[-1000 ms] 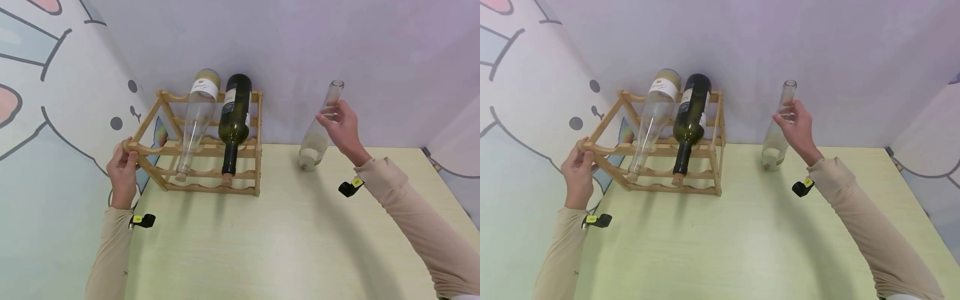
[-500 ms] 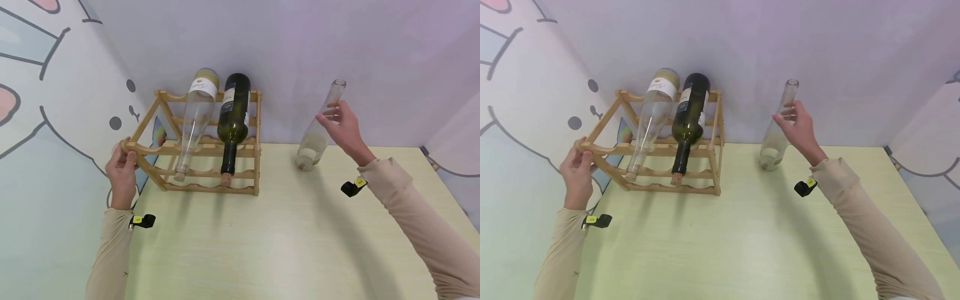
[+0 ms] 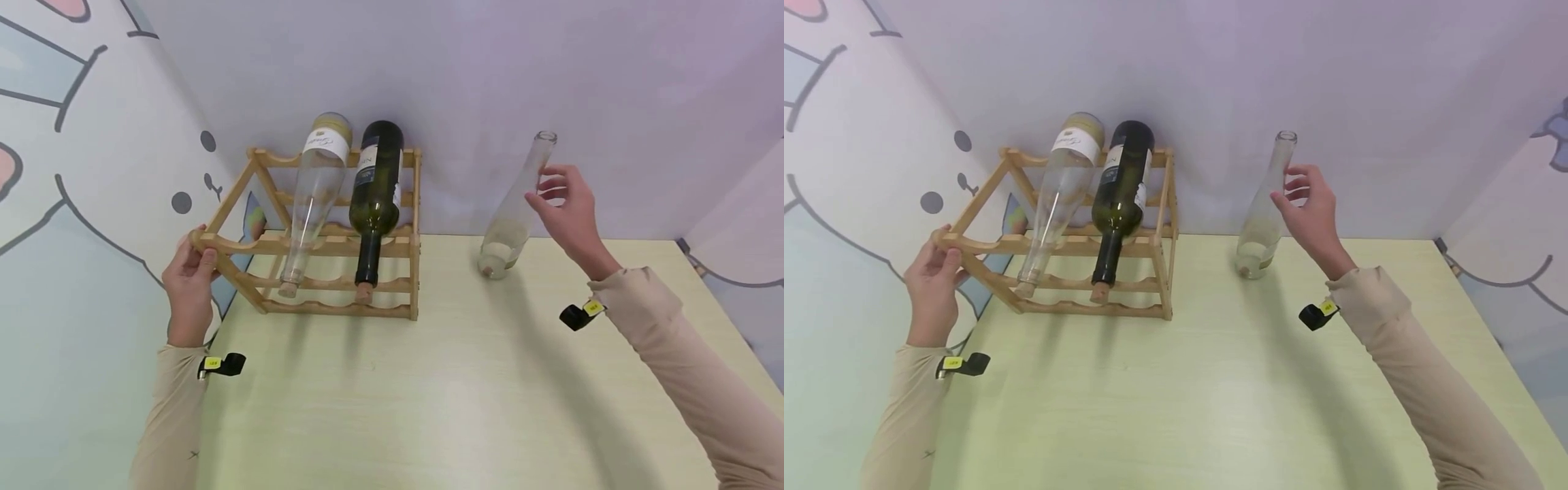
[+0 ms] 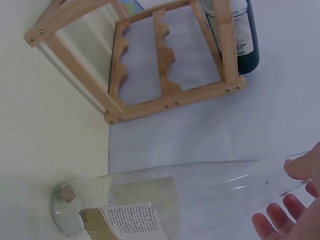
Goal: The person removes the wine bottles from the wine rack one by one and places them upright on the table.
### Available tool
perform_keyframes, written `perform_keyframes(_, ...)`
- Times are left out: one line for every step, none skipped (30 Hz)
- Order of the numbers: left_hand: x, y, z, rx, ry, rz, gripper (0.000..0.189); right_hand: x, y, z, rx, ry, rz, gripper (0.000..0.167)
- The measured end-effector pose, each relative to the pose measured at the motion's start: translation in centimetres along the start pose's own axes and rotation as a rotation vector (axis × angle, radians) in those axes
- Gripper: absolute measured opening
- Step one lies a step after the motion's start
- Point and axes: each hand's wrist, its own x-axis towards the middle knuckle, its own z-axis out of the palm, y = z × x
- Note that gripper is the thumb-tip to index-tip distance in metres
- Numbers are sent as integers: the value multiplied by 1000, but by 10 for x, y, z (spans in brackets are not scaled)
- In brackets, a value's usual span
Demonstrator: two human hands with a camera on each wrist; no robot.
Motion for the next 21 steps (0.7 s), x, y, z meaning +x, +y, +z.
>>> perform_keyframes(0, 2, 0, 8, 3, -15, 40, -1, -1, 0, 6, 9, 1, 44)
perform_keyframes(-1, 3, 1, 15, 10, -31, 41, -1, -3, 0, 14, 20, 1, 44)
perform_keyframes(-1, 5, 2, 20, 20, -47, 41, -2, -4, 0, 19, 34, 1, 44)
perform_keyframes(-2, 6, 3, 21, 33, -60, 41, -2, -5, 0, 30, 46, 1, 43)
perform_keyframes(-2, 8, 4, 27, 48, -72, 40, -3, -7, 1, 39, 56, -1, 42)
perform_keyframes(-3, 10, 5, 31, 63, -84, 40, -4, -8, 1, 52, 64, -2, 40)
perform_keyframes(-3, 12, 6, 34, 80, -95, 39, -6, -10, 1, 68, 69, -7, 39)
perform_keyframes(-3, 14, 7, 36, 96, -105, 39, -7, -11, 1, 86, 73, -12, 38)
perform_keyframes(-4, 15, 9, 39, 110, -114, 38, -9, -13, 1, 106, 74, -19, 37)
perform_keyframes(-4, 17, 10, 44, 122, -121, 38, -11, -14, 2, 127, 73, -28, 35)
perform_keyframes(-5, 19, 11, 50, 135, -132, 39, -13, -15, 2, 149, 70, -37, 34)
perform_keyframes(-5, 20, 12, 55, 145, -137, 39, -15, -16, 2, 169, 63, -47, 33)
perform_keyframes(-6, 22, 13, 57, 159, -142, 40, -17, -17, 3, 185, 52, -57, 32)
perform_keyframes(-7, 23, 13, 49, 173, -147, 40, -19, -18, 3, 198, 39, -66, 31)
perform_keyframes(-7, 25, 14, 40, 189, -152, 41, -21, -19, 3, 213, 25, -74, 31)
perform_keyframes(-8, 26, 14, 28, 205, -156, 42, -23, -21, 4, 227, 11, -81, 31)
perform_keyframes(-9, 28, 15, 16, 222, -159, 42, -25, -22, 4, 236, -4, -88, 32)
perform_keyframes(-9, 29, 15, 11, 236, -163, 42, -27, -23, 5, 245, -22, -92, 32)
perform_keyframes(-10, 31, 15, 3, 249, -168, 42, -30, -25, 6, 255, -37, -95, 32)
perform_keyframes(-10, 32, 16, -2, 258, -172, 41, -32, -27, 6, 261, -53, -98, 32)
perform_keyframes(-10, 34, 17, 3, 267, -174, 41, -34, -28, 7, 268, -68, -101, 32)
